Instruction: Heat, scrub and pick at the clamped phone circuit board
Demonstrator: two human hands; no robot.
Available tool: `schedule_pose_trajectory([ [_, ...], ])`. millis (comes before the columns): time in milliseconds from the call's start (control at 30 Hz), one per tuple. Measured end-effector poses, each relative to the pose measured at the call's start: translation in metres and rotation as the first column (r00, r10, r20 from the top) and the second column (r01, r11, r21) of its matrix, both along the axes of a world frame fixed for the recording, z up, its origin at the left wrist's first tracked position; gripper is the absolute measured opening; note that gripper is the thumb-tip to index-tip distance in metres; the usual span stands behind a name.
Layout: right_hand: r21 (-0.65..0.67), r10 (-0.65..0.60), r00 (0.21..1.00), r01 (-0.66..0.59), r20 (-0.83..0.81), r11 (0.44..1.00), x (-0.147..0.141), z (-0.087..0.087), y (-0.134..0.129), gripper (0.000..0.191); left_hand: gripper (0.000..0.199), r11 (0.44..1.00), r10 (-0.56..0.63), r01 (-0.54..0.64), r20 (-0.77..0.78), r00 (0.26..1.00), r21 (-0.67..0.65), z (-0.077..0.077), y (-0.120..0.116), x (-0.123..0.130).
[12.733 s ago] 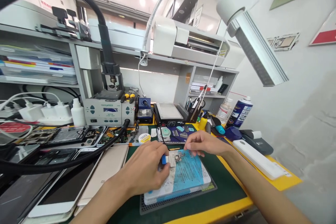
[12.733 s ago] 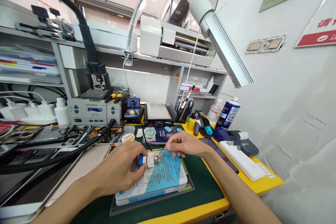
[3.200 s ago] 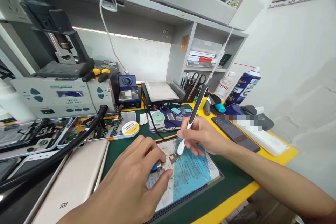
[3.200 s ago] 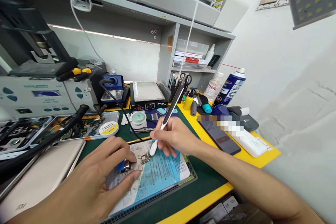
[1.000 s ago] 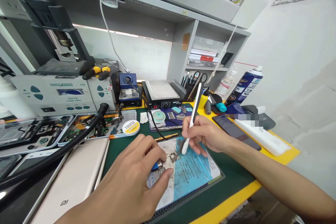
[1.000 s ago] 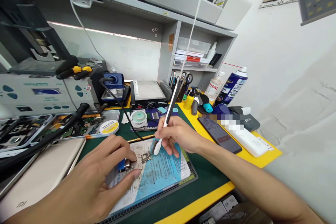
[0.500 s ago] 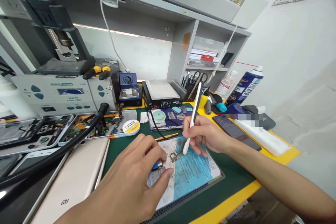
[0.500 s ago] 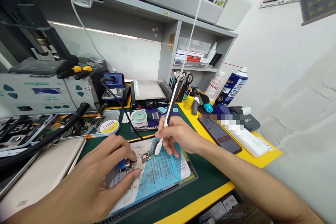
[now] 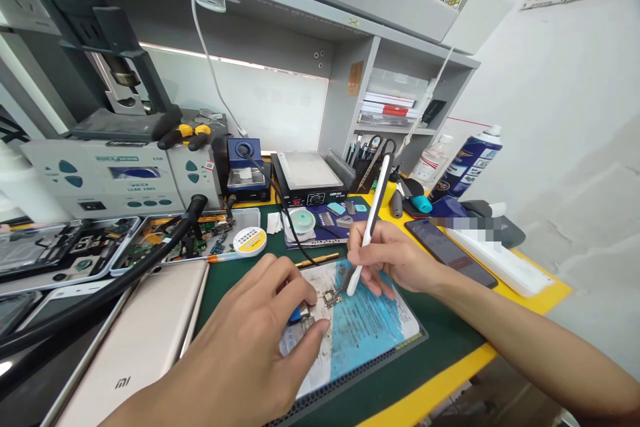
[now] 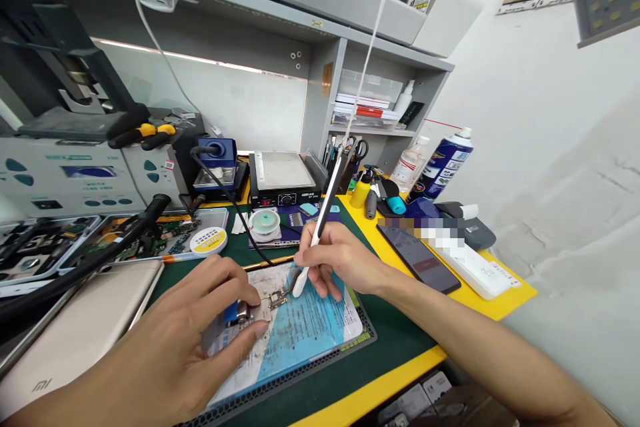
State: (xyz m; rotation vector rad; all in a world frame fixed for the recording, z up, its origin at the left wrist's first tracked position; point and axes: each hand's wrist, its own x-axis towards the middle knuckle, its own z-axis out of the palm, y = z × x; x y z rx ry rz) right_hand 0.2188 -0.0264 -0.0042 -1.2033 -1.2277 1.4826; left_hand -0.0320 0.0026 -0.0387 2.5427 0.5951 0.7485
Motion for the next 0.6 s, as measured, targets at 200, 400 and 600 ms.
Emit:
schedule_pose_trajectory([
  [200, -0.013, -0.021, 1.000, 0.021, -0.012, 1.000, -0.0007, 0.0003, -0.0003, 0.017, 0.008, 1.000, 0.006, -0.006, -0.004, 1.000, 0.004, -0.0006, 0.0004, 0.0017],
  [400, -0.008, -0.016, 1.000, 0.017, 0.007, 1.000, -0.0013, 0.0007, -0.0001, 0.017, 0.008, 1.000, 0.000, 0.000, -0.006, 1.000, 0.000, -0.0001, 0.0002, 0.0002],
  [600, 0.005, -0.030, 1.000, 0.030, -0.010, 1.000, -0.0003, -0.0016, -0.0003, 0.018, 0.007, 1.000, 0.008, -0.008, 0.007, 1.000, 0.003, -0.0009, -0.0001, 0.0009],
])
